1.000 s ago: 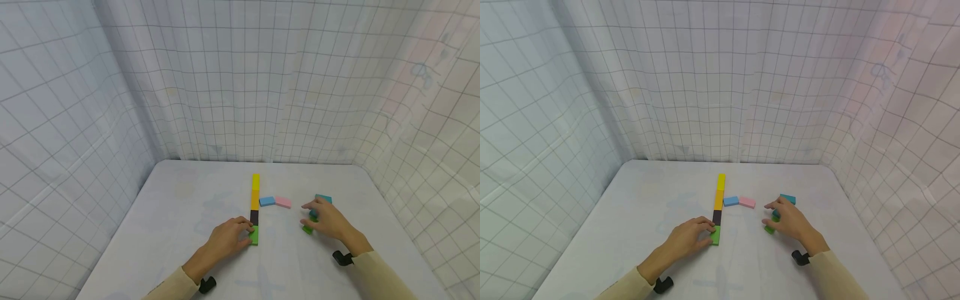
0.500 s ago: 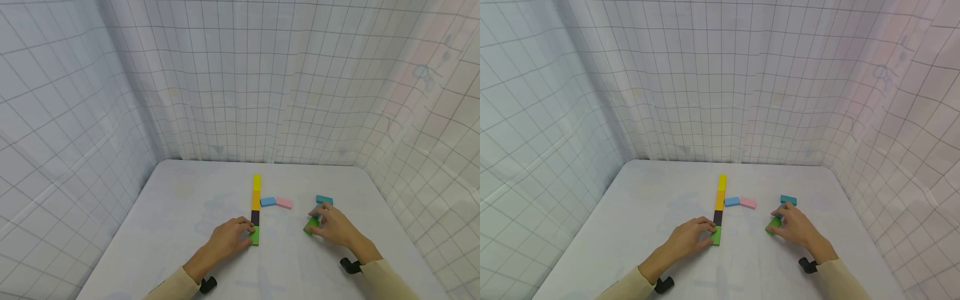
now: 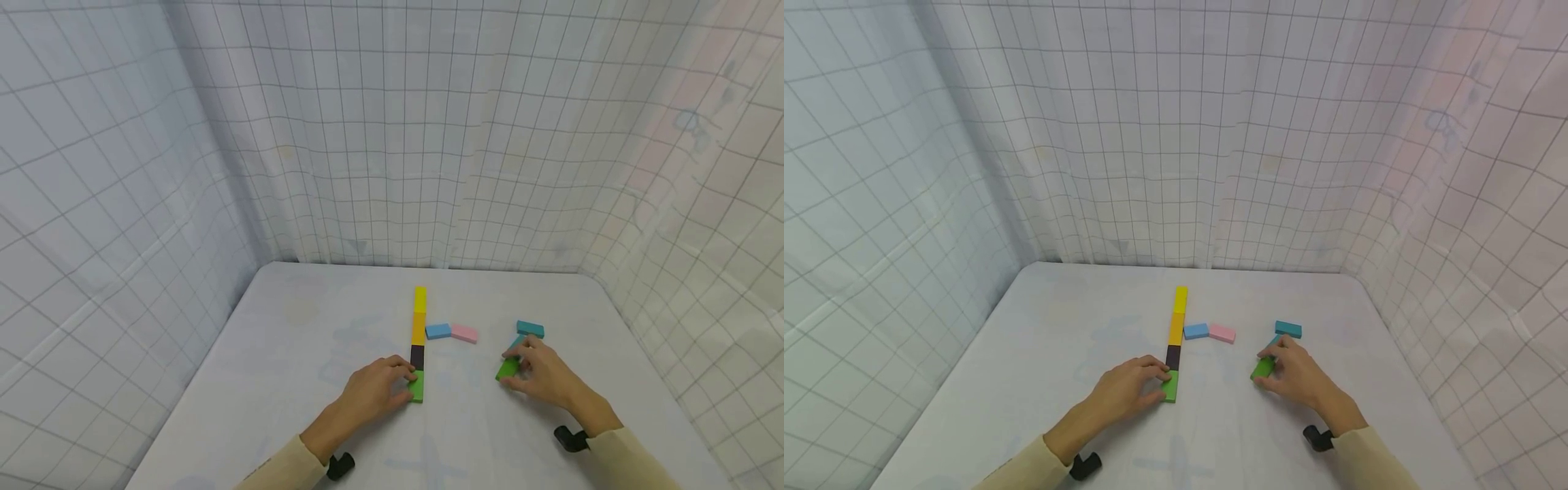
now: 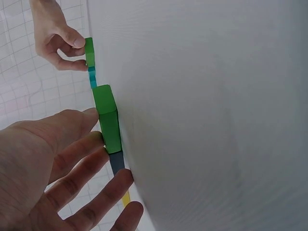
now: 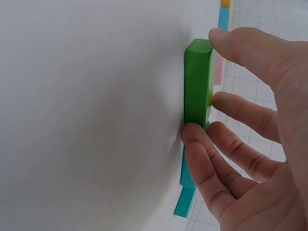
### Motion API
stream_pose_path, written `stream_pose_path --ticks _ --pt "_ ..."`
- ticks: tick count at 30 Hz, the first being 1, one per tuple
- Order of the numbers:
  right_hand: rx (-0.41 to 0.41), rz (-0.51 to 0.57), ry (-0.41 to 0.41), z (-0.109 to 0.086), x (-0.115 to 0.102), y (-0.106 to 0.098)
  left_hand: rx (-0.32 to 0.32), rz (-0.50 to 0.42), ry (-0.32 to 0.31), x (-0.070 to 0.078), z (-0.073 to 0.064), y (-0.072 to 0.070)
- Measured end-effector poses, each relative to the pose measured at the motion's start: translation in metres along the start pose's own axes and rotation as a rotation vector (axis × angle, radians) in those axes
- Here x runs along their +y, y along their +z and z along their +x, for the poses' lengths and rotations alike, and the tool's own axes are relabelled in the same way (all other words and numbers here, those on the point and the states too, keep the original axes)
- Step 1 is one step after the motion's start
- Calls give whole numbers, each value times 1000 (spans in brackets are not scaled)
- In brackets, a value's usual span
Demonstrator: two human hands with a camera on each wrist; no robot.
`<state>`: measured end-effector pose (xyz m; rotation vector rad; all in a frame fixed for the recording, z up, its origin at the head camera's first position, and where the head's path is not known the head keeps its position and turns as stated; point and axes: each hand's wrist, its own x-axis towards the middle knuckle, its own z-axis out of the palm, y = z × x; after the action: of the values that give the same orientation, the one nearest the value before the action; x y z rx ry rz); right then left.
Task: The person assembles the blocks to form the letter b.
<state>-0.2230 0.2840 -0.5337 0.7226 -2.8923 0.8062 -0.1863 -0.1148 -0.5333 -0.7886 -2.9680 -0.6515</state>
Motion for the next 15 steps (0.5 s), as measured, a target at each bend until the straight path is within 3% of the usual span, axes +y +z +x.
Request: stream_pose_path --ticks 15 --pt "-69 -12 10 3 -5 3 4 -5 -6 3 -1 -1"
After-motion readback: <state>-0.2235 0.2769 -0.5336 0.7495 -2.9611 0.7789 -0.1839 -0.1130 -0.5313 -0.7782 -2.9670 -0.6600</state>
